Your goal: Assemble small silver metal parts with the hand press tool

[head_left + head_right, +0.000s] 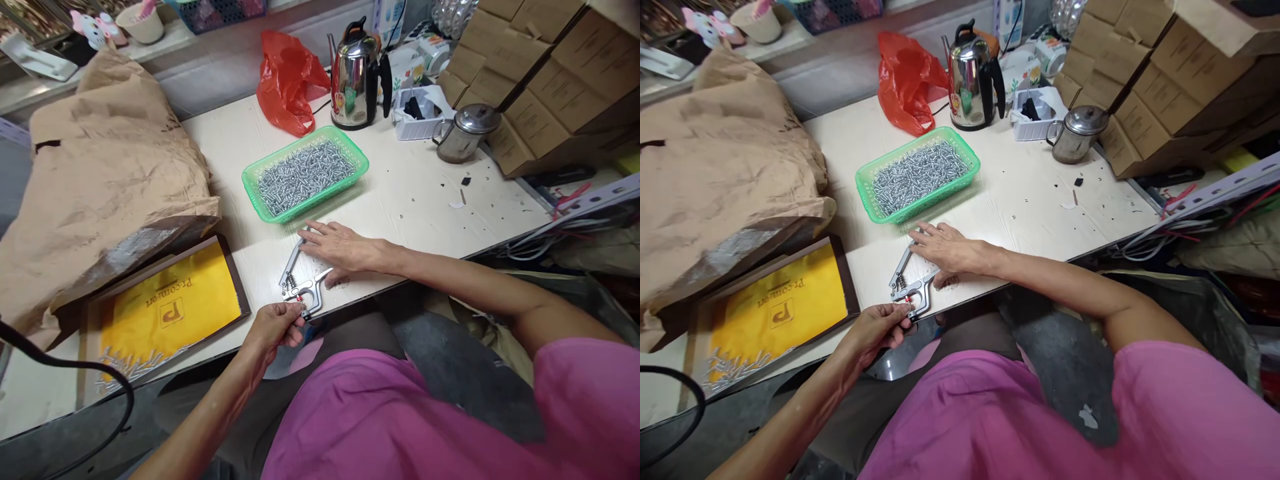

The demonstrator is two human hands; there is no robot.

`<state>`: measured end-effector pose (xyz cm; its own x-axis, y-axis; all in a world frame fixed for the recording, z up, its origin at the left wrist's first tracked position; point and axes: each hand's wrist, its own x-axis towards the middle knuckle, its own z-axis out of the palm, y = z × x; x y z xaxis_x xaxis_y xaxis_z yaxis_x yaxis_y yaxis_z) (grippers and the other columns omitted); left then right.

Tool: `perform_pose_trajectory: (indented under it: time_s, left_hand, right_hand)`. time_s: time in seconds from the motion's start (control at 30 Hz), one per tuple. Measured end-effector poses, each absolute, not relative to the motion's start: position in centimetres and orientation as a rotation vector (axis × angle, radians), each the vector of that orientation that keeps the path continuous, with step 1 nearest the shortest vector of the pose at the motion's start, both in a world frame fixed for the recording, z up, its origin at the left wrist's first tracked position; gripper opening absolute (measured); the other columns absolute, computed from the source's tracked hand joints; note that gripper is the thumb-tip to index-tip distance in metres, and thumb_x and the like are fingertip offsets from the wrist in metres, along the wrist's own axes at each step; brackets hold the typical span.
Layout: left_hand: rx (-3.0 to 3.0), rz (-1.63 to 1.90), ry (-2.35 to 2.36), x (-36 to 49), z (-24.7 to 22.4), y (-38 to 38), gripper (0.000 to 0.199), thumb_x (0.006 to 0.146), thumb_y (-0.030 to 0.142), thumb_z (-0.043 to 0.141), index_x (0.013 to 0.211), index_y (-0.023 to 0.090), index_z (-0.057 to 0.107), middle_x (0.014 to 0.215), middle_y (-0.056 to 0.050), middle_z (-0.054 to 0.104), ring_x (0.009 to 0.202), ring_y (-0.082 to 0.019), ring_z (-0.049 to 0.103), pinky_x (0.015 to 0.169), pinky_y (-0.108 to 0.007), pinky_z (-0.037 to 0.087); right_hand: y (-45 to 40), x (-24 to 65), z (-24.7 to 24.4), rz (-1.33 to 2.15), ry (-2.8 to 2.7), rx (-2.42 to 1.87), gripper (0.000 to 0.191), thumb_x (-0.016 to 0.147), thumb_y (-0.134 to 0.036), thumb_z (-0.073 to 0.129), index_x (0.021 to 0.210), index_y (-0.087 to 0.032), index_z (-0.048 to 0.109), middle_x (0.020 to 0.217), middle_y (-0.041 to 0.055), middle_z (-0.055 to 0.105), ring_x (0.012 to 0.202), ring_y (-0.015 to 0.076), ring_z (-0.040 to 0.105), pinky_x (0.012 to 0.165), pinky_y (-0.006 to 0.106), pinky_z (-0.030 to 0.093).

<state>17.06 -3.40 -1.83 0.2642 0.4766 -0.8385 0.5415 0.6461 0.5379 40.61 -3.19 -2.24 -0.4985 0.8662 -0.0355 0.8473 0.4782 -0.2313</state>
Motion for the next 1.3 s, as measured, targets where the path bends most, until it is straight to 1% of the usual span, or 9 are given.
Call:
perform_pose_trajectory:
  time_s: [0.1,0.23,0.63,0.7,0.8,0.9,0.97,1.1,1.3]
  left_hand:
    - [0.927,-0.043,1.404,17.2,-1.7,-3.5,0.035,0.071,0.04,0.074,0.058,0.013,0.057,0.039,-0.001,0.057,0.029,-0.007,0.049,0.033,-0.014,0.037]
    - [0.914,-0.031,1.411,17.4,-1.5,-3.7,0.032,0.073,0.036,0.073,0.058,0.013,0.057,0.04,-0.002,0.058,0.029,-0.008,0.049,0.033,-0.014,0.037]
    - [1.2,-0.033,1.511,16.9,-1.3,-4.7,0.031,0.083,0.042,0.057,0.067,0.016,0.057,0.047,0.001,0.056,0.034,-0.01,0.048,0.039,-0.022,0.037]
    - [1.605,0.031,1.566,16.9,-0.9,-5.1,0.033,0.085,0.047,0.054,0.076,0.017,0.062,0.058,-0.001,0.061,0.044,-0.014,0.054,0.045,-0.025,0.041]
    - [2.26,0.152,1.456,18.1,-0.7,-5.1,0.029,0.087,0.043,0.054,0.098,0.019,0.066,0.094,-0.008,0.068,0.082,-0.023,0.065,0.067,-0.033,0.05]
    - [2.645,0.195,1.126,19.8,-1.6,-3.7,0.04,0.086,0.032,0.058,0.123,0.016,0.056,0.132,-0.016,0.056,0.12,-0.032,0.051,0.092,-0.043,0.048]
    - [2.734,0.179,0.958,20.6,-2.5,-2.3,0.053,0.084,0.028,0.061,0.133,0.014,0.046,0.143,-0.018,0.046,0.129,-0.033,0.043,0.101,-0.046,0.043]
    - [2.755,0.059,0.877,21.3,-3.3,-0.4,0.061,0.082,0.031,0.065,0.136,0.015,0.041,0.136,-0.017,0.052,0.119,-0.031,0.05,0.098,-0.047,0.044]
    - [2.804,-0.02,0.797,22.1,-2.7,0.1,0.055,0.083,0.032,0.065,0.131,0.011,0.048,0.113,-0.014,0.059,0.102,-0.029,0.051,0.087,-0.041,0.047]
  right_hand:
    - [-1.5,40.8,-3.0,0.343,-2.699,-1.504,0.095,0.063,-0.057,0.078,0.136,-0.01,0.039,0.142,0.02,0.039,0.136,0.0398,0.023,0.102,0.053,0.031]
    - [-0.7,40.5,-2.7,0.31,-2.75,-1.507,0.094,0.057,-0.062,0.078,0.127,-0.009,0.046,0.124,0.0165,0.05,0.117,0.0344,0.042,0.097,0.048,0.033]
    - [-3.1,40.2,-1.7,0.271,-2.694,-1.614,0.046,0.078,-0.05,0.07,0.098,-0.01,0.062,0.103,0.0119,0.056,0.1,0.026,0.045,0.083,0.037,0.028]
    - [-3.5,40.0,-1.5,0.273,-2.668,-1.654,0.046,0.078,-0.048,0.071,0.1,-0.008,0.062,0.104,0.0128,0.057,0.101,0.0264,0.046,0.082,0.037,0.029]
    - [-3.9,39.6,-1.1,0.301,-2.661,-1.704,0.048,0.078,-0.047,0.072,0.103,-0.006,0.061,0.109,0.015,0.055,0.104,0.0276,0.045,0.081,0.037,0.032]
    - [-4.0,39.6,-0.9,0.338,-2.68,-1.695,0.055,0.077,-0.046,0.073,0.11,-0.006,0.058,0.112,0.0159,0.054,0.104,0.028,0.045,0.08,0.037,0.035]
    - [-4.0,40.0,-1.1,0.369,-2.691,-1.689,0.061,0.074,-0.046,0.075,0.116,-0.007,0.055,0.113,0.0153,0.054,0.104,0.0277,0.046,0.079,0.036,0.037]
    - [-4.1,40.8,-1.2,0.367,-2.643,-1.777,0.065,0.072,-0.049,0.076,0.117,-0.007,0.055,0.114,0.0155,0.055,0.103,0.0284,0.047,0.078,0.036,0.04]
    - [-4.8,40.4,-0.5,0.378,-2.666,-1.794,0.035,0.083,-0.035,0.069,0.103,-0.007,0.062,0.105,0.0147,0.06,0.102,0.0261,0.05,0.079,0.034,0.04]
